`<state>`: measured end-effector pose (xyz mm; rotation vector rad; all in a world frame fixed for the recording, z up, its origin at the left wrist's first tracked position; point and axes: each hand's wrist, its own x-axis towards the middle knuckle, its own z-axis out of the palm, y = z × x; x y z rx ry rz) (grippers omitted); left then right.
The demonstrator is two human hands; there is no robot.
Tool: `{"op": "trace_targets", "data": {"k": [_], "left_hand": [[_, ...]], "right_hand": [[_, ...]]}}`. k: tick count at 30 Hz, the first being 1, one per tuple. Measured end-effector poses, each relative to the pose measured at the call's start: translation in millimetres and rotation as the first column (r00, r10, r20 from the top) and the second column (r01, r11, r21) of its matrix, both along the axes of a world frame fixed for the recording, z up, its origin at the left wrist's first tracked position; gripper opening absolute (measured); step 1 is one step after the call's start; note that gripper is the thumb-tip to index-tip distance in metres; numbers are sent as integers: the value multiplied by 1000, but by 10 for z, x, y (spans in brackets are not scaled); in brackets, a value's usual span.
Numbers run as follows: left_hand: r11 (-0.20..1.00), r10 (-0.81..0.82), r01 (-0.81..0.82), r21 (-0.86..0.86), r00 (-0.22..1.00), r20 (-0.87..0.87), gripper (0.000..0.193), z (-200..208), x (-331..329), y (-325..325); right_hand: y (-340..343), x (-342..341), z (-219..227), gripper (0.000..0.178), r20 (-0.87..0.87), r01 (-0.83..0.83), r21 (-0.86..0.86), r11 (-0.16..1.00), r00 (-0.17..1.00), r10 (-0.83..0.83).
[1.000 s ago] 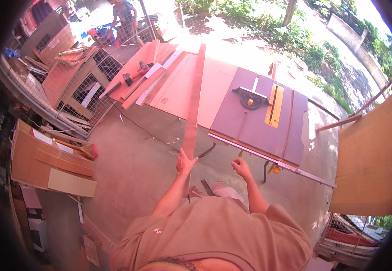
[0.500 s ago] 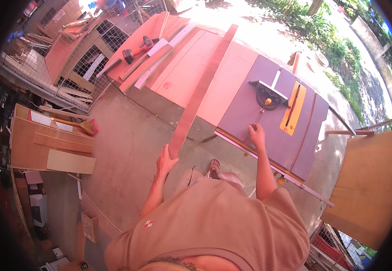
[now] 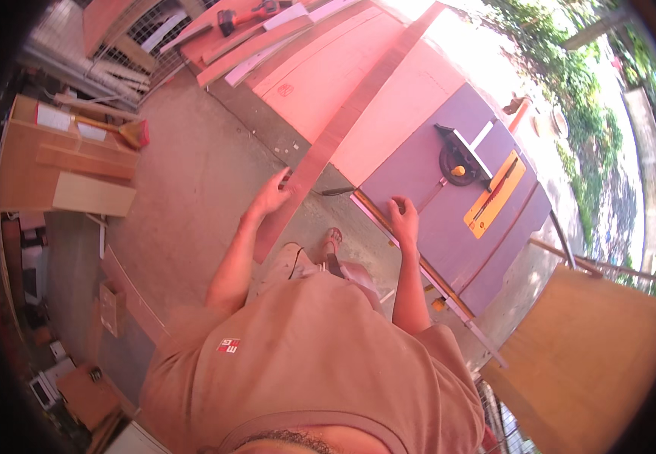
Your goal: The person measures and marks a wooden plank, cuts it on a table saw, drills holes, and assembles the pieces with screws. They handle wood pieces, a metal ruler, a marker, a table saw, a drill, and screws.
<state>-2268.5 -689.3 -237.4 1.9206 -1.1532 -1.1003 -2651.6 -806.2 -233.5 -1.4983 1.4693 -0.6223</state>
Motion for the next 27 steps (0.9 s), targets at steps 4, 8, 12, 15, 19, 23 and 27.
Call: {"op": "trace_targets", "data": {"k": [4,8,12,15,19,23,27], "left_hand": [[994,106,-100,38,976,-190,87,65,330,233],[989,-8,-6,146,996,93,97,195,39,435],[991,34,-79,110,931,362,107,323,-501,490],[978,141,-191,85,904,404,97,359,-638,527],[976,151,-206,69,871,467,80,334,-529,582],[989,77,-128,69,863,499,79,358,-283,640],[993,6,-69,98,845,535,78,414,-32,630]], "right_hand": [[37,-120,-26,34,2,-4,52,999,1000,4],[57,-76,-15,34,-93,-2,16,1000,996,3],[-37,25,1,34,-104,-18,45,999,994,23],[-189,17,12,34,-89,14,2,1000,996,-14],[-575,-137,54,40,-111,264,-162,951,952,-284],[-1052,-303,110,44,-196,404,-567,718,781,-593],[-1430,-346,88,35,-167,418,-585,695,776,-608]]}}
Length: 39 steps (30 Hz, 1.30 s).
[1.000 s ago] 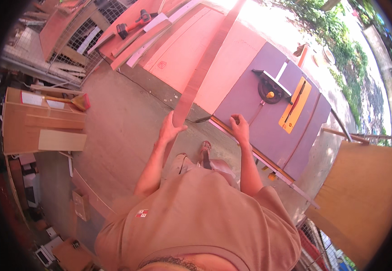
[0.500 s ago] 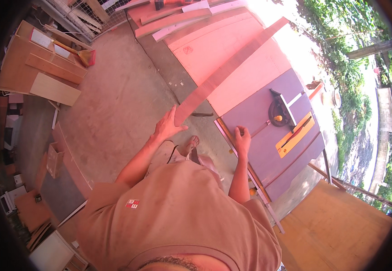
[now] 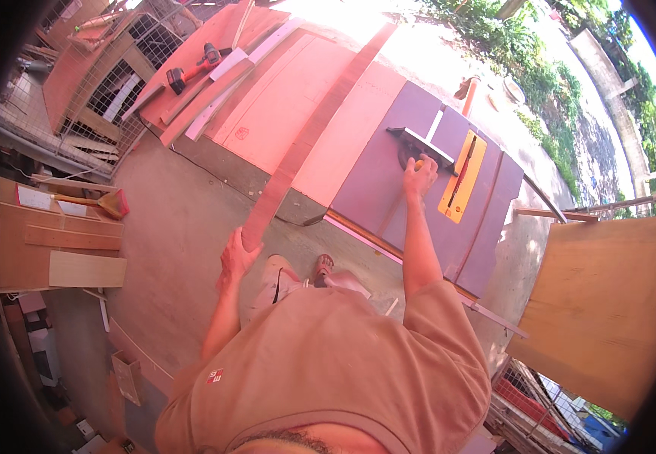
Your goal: The person measures and marks a wooden plank, cuts it on a table saw, drills holes, and assembles the pieces with screws. They handle wood pieces, a metal ruler, a marker, a table saw, a drill, and screws.
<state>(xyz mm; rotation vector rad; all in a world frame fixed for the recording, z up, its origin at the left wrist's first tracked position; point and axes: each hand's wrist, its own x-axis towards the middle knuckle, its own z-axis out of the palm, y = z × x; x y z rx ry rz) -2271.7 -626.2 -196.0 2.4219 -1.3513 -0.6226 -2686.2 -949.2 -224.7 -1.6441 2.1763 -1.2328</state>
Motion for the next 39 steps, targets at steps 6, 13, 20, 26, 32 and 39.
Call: {"op": "trace_targets", "data": {"k": [6,13,20,26,32,39], "left_hand": [[996,-22,19,85,999,41,71,-3,266,-155],[991,-112,110,80,993,32,73,-169,614,-267],[976,-217,219,17,974,-67,69,-217,953,-425],[945,-327,328,5,944,-52,63,-251,1326,-616],[895,-445,444,-37,891,-92,65,-129,1580,-894],[752,-654,642,-150,755,-47,67,310,1525,-1744]], "right_hand": [[23,-51,-92,16,58,-81,118,990,995,75],[1030,261,-94,10,64,-34,31,999,997,32],[1668,627,-66,11,86,102,7,995,991,-103],[1658,568,-138,12,266,136,143,980,949,-170],[1832,600,-162,11,224,169,137,976,954,-197],[2172,788,-155,11,186,219,92,972,955,-232]]}}
